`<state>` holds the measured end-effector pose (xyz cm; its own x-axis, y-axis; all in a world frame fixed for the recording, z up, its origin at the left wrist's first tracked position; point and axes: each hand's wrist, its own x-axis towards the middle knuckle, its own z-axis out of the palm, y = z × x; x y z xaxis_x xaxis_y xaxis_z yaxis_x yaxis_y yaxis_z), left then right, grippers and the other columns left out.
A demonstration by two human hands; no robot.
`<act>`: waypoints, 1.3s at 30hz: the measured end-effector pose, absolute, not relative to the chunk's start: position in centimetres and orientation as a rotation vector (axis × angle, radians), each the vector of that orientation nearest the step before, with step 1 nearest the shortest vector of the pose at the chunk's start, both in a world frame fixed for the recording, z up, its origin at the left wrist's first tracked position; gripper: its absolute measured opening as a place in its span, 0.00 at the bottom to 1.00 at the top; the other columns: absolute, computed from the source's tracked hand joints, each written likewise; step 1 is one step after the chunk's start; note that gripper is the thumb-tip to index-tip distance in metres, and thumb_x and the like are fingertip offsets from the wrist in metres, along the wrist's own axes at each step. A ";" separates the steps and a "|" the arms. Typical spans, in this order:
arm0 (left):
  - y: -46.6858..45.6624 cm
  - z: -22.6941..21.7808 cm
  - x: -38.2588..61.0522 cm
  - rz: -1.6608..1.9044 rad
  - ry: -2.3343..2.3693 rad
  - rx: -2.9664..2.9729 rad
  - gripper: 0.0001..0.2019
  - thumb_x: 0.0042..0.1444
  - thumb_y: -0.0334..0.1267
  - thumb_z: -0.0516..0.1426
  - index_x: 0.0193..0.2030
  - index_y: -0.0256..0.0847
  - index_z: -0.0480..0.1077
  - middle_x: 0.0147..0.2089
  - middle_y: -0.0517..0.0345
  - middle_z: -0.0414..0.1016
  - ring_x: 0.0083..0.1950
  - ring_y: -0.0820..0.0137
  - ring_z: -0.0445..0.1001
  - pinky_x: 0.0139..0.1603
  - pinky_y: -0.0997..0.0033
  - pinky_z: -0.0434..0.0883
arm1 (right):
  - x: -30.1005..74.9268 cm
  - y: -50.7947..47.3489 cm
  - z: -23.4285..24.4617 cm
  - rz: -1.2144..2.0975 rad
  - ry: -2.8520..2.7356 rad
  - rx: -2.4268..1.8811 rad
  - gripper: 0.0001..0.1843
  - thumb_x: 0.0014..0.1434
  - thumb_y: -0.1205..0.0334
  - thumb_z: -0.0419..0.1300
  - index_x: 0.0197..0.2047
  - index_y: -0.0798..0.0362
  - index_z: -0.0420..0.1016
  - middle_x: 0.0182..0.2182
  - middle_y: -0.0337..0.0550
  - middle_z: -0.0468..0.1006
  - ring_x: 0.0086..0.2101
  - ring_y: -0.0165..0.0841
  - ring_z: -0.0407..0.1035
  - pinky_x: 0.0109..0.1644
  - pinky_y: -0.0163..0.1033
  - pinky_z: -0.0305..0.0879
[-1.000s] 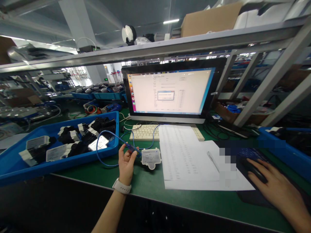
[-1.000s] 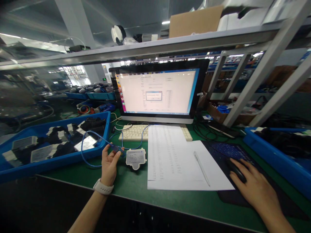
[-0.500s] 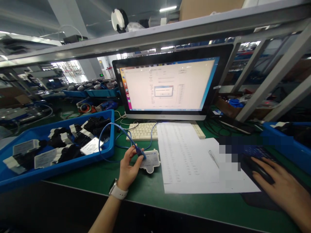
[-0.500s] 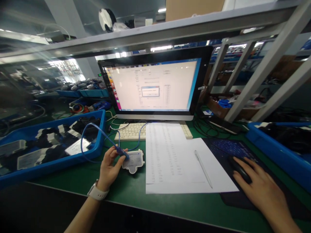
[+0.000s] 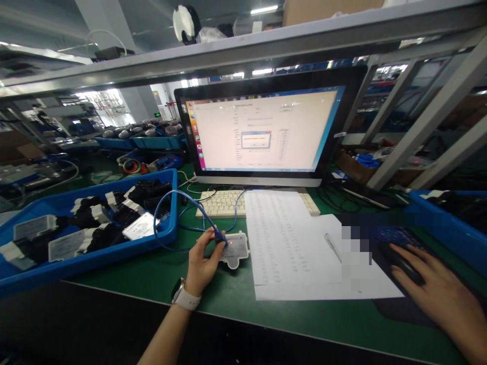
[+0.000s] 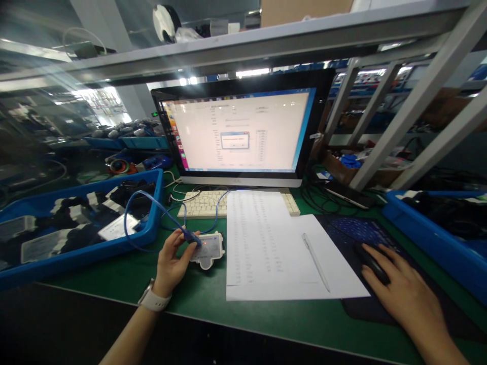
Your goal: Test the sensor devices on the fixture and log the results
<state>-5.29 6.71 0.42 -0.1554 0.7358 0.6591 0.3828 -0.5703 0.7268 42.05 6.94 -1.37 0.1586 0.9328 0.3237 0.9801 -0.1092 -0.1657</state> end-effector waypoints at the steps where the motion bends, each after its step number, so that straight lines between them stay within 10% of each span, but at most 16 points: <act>1: 6.7 0.4 -5.3 1.787 1.275 1.853 0.21 0.53 0.31 0.59 0.54 0.44 0.64 0.46 0.53 0.76 0.46 0.62 0.76 0.49 0.61 0.73 | 42.0 6.9 -1.3 -0.197 -1.831 -2.094 0.37 0.58 0.40 0.35 0.57 0.54 0.65 0.57 0.55 0.61 0.55 0.51 0.59 0.54 0.53 0.61; 39: 6.2 0.5 -5.7 1.666 1.425 2.298 0.15 0.59 0.32 0.54 0.53 0.43 0.65 0.48 0.53 0.76 0.49 0.68 0.75 0.51 0.72 0.72 | 44.8 7.6 -4.0 -0.260 -1.870 -1.817 0.30 0.57 0.43 0.44 0.53 0.49 0.71 0.53 0.49 0.67 0.50 0.50 0.66 0.49 0.56 0.67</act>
